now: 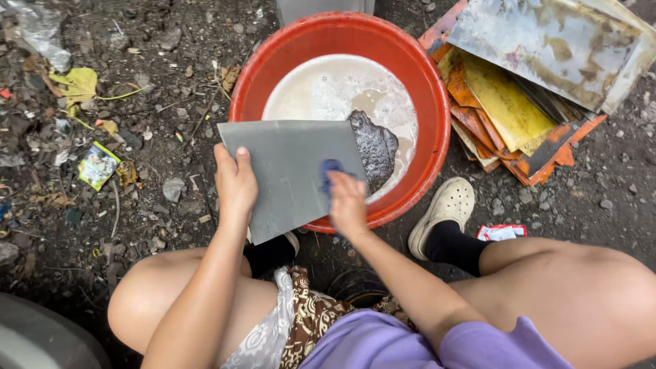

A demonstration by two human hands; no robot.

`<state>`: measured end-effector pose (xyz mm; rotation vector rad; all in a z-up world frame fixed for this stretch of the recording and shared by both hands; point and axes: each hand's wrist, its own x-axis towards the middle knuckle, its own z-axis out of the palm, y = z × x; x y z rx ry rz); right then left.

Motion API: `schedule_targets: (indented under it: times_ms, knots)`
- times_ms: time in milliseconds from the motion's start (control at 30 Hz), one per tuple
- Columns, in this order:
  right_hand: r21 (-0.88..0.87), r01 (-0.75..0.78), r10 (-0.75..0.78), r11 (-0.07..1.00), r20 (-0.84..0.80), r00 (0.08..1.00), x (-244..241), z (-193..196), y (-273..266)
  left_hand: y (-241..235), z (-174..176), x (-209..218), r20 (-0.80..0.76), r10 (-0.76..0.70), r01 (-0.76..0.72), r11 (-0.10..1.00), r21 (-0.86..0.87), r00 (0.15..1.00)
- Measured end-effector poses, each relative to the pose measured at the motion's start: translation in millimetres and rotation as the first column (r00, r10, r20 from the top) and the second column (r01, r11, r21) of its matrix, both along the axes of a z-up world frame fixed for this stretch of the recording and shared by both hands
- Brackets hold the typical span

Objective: The person scrubs flat metal sheets with a blue cloth over a red bucket filled with soapy water. They repeatedly dip the cloth, wipe both sides of each sheet, and place cleaned sheets aside.

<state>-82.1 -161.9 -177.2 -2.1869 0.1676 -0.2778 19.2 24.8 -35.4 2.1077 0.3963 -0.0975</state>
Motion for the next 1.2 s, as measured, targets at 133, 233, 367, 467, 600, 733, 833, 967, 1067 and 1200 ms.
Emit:
schedule_targets:
  times_ms: [133, 233, 367, 467, 600, 733, 833, 967, 1067, 1200]
  knots:
    - [-0.113, 0.144, -0.151, 0.983, -0.059, 0.987, 29.6, -35.0, -41.7, 3.2, 4.7, 5.2, 0.103, -0.024, 0.022, 1.0, 0.016, 0.994]
    - [-0.068, 0.182, -0.185, 0.981, -0.047, 0.982, 50.9, -11.7, -16.2, 0.4, -0.6, 5.6, 0.12, -0.017, 0.022, 0.999, -0.038, 0.993]
    - [0.037, -0.064, 0.054, 0.997, 0.218, 0.974, 56.0, 54.3, 62.1, 4.7, -9.4, -3.6, 0.147, -0.026, 0.024, 1.0, 0.011, 0.989]
    - [0.089, -0.158, 0.132, 0.983, 0.248, 0.96, 40.4, 85.1, 75.4, 3.9, -9.7, 7.3, 0.16, -0.014, 0.018, 1.0, -0.022, 0.987]
    - [0.027, -0.105, 0.101, 0.994, 0.113, 0.988, -2.1, 44.2, 29.9, 10.0, -19.1, -3.3, 0.078, 0.011, -0.005, 0.997, -0.082, 0.997]
    - [-0.121, 0.083, -0.079, 0.989, 0.038, 0.996, 9.0, -30.0, -34.4, 12.9, -13.4, 7.1, 0.171, -0.058, 0.062, 0.998, -0.016, 0.983]
    - [-0.176, 0.137, -0.15, 0.975, -0.059, 0.987, 18.3, -53.8, -52.4, 7.9, -5.8, -4.0, 0.091, -0.077, 0.072, 0.996, 0.048, 0.993]
    - [-0.043, 0.097, -0.101, 0.994, -0.101, 0.99, 74.8, -17.7, -25.5, -1.8, 4.2, -0.1, 0.001, -0.089, 0.088, 0.989, 0.121, 0.996]
    - [0.046, -0.077, 0.071, 0.996, 0.119, 0.99, 105.1, 29.7, 31.6, -7.4, 6.3, 4.2, 0.011, -0.102, 0.099, 0.984, 0.146, 0.995]
    - [0.168, -0.177, 0.145, 0.97, 0.185, 0.972, 133.7, 55.1, 60.0, -8.4, 11.0, 11.8, -0.015, -0.107, 0.108, 0.98, 0.165, 0.994]
